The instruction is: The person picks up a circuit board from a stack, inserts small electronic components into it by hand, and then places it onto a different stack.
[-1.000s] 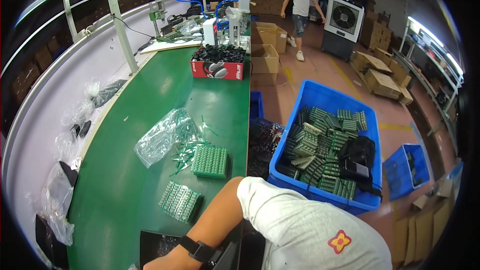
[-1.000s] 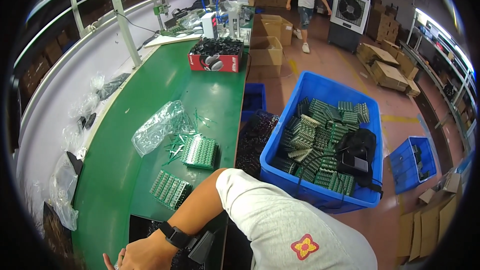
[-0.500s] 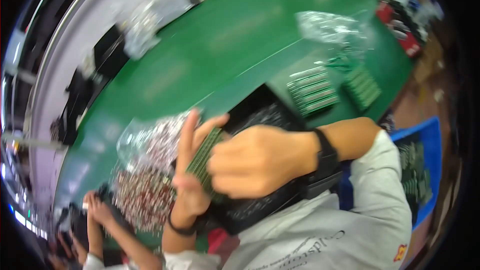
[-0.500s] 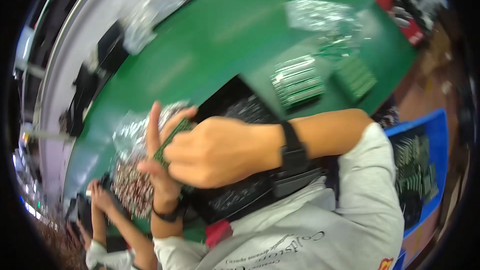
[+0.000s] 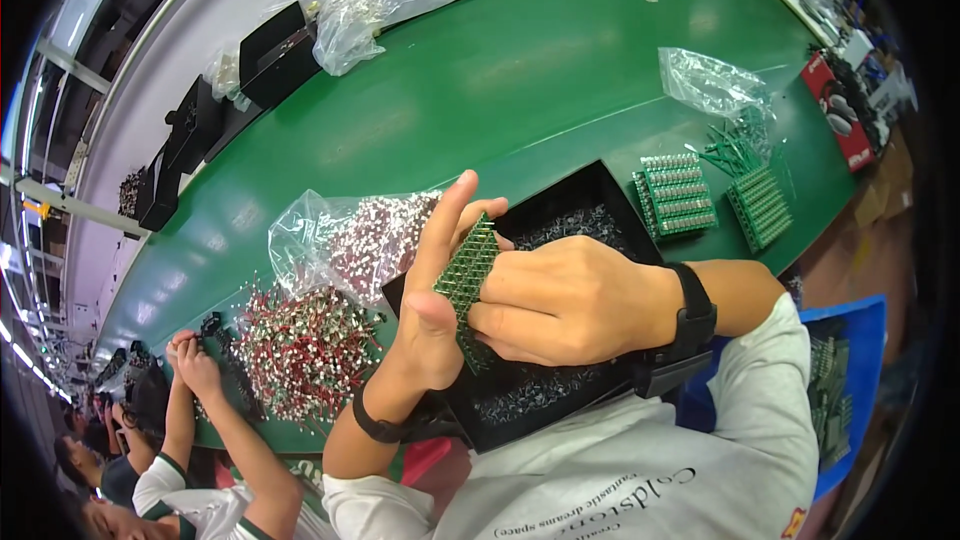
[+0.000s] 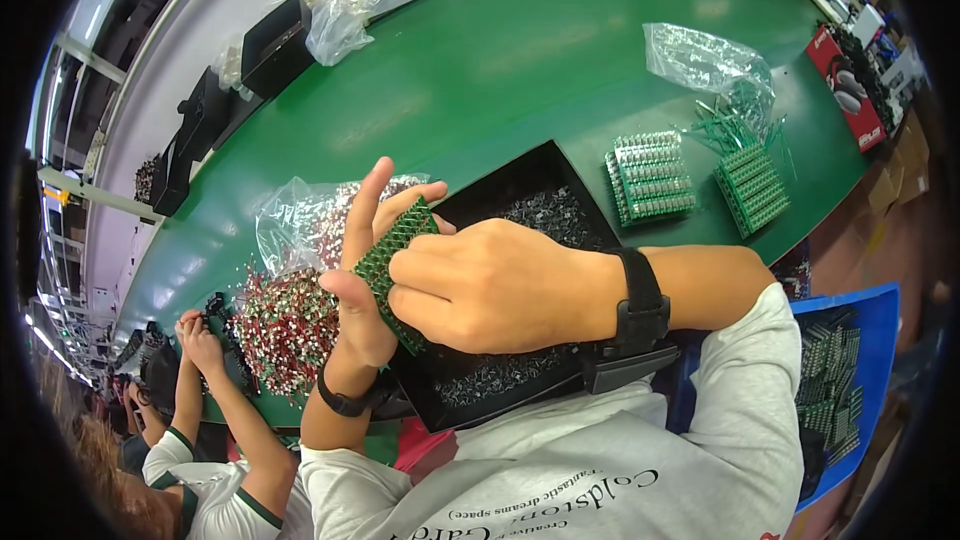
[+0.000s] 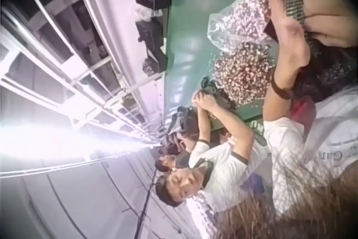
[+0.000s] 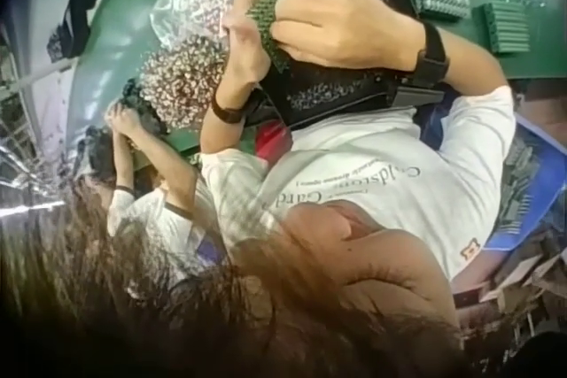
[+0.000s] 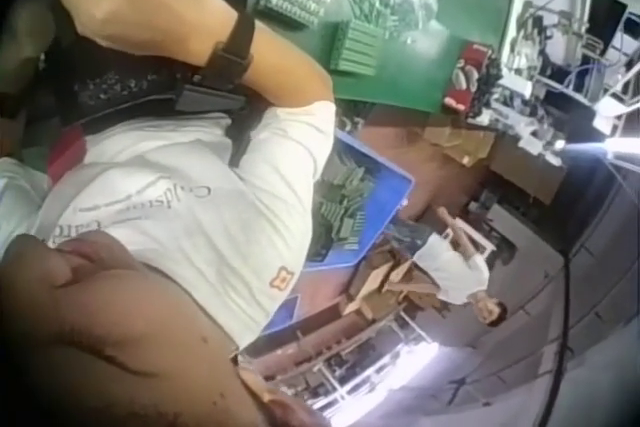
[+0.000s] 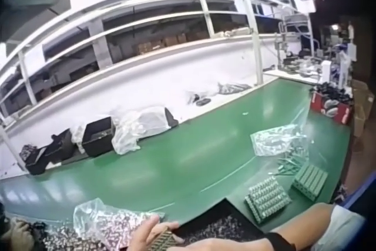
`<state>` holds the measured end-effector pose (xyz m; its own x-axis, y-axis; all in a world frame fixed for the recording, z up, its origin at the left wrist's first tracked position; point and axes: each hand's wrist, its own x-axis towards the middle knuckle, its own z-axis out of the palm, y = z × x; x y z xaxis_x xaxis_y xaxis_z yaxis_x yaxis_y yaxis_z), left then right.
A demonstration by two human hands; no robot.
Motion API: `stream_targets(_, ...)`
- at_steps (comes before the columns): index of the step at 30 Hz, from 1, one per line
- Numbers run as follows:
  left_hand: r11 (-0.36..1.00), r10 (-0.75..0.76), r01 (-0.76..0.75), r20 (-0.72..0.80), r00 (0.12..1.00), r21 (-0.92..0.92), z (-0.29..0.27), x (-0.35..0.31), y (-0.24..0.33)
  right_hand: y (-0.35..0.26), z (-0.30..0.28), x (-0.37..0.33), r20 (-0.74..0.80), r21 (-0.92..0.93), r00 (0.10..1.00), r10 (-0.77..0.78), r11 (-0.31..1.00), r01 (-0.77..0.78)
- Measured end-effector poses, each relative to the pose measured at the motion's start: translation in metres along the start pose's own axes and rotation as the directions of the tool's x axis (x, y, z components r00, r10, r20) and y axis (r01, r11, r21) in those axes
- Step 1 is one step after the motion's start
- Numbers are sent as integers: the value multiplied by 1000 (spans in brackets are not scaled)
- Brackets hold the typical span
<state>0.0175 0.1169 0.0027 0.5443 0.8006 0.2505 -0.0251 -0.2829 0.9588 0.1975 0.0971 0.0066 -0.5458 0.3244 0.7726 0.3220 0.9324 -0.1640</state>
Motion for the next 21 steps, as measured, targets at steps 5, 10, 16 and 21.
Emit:
stream_targets(5, 998, 18, -21, 45, 999, 66, 0, -2, 2, -2, -2, 4, -4, 39, 1000, -2, 999, 2)
stream_targets(10, 998, -22, 17, 69, 997, 68, 1, 0, 4, 0, -5, 3, 6, 43, 1000, -18, 999, 18)
stream_targets(16, 999, -32, 30, 71, 997, 35, -2, -1, 5, 0, -6, 4, -31, 94, 999, -13, 995, 16)
stream_targets(21, 998, -18, 16, 32, 999, 69, 0, -1, 3, 0, 1, 3, -71, 73, 997, -36, 997, 41)
